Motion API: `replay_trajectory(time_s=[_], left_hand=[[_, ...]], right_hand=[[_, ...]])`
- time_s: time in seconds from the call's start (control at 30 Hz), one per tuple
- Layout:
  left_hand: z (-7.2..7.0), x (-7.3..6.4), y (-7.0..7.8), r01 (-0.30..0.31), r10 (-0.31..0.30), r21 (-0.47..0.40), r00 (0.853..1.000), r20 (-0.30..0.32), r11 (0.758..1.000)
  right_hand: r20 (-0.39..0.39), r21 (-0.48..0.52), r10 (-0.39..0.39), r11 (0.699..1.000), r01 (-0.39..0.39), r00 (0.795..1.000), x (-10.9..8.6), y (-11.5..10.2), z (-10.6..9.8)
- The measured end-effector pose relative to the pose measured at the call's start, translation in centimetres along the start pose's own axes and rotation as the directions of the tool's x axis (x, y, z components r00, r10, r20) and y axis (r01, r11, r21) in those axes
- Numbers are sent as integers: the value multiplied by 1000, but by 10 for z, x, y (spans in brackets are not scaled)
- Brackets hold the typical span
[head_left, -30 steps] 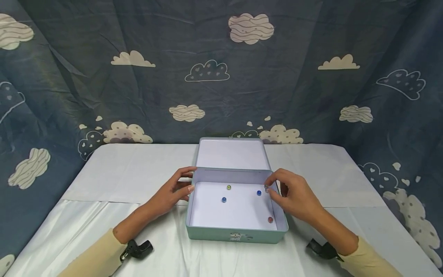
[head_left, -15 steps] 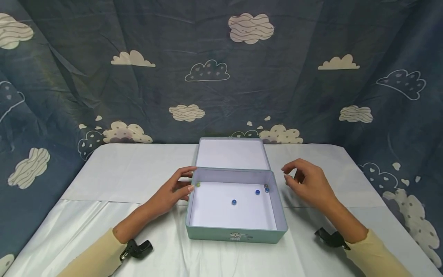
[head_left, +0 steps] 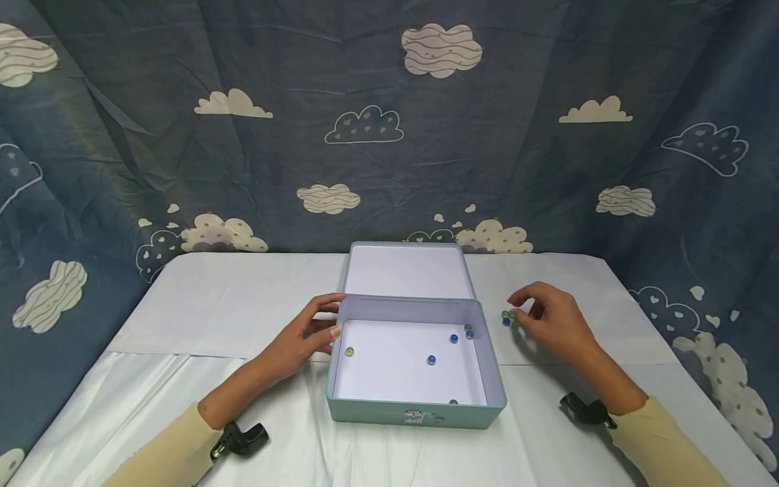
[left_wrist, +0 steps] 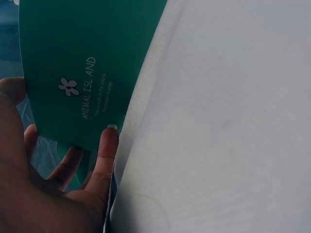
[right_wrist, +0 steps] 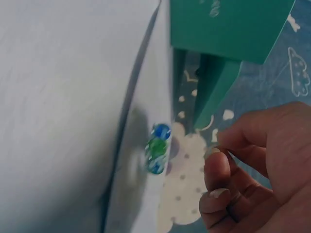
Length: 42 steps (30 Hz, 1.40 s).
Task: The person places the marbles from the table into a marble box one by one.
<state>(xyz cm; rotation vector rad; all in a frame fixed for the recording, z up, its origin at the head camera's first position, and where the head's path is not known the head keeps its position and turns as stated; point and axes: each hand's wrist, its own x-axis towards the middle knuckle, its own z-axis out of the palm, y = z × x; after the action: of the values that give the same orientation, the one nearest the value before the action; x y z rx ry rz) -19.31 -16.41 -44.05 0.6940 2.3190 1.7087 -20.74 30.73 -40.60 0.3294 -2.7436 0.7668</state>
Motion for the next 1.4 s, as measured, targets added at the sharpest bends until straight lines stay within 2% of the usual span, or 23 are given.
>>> replay_trajectory(time_s=[0.37,0.73,1.2,1.4], left_hand=[[0,0,0,-3,3,1,1000,-3,1000],[0,0,0,-13,13,10,1000,-3,1000],[0,-1,-3,-24,24,4,1000,1,1000],[0,0,-2,-27,27,3,1000,3,1000]], right_hand=[[81,-32,86,996,-84,993,2,19,5],[159,-52,98,994,-91,982,5,26,8],[198,-69,123,991,-112,972,6,29,8],[189,-72,126,991,-114,974,5,29,7]])
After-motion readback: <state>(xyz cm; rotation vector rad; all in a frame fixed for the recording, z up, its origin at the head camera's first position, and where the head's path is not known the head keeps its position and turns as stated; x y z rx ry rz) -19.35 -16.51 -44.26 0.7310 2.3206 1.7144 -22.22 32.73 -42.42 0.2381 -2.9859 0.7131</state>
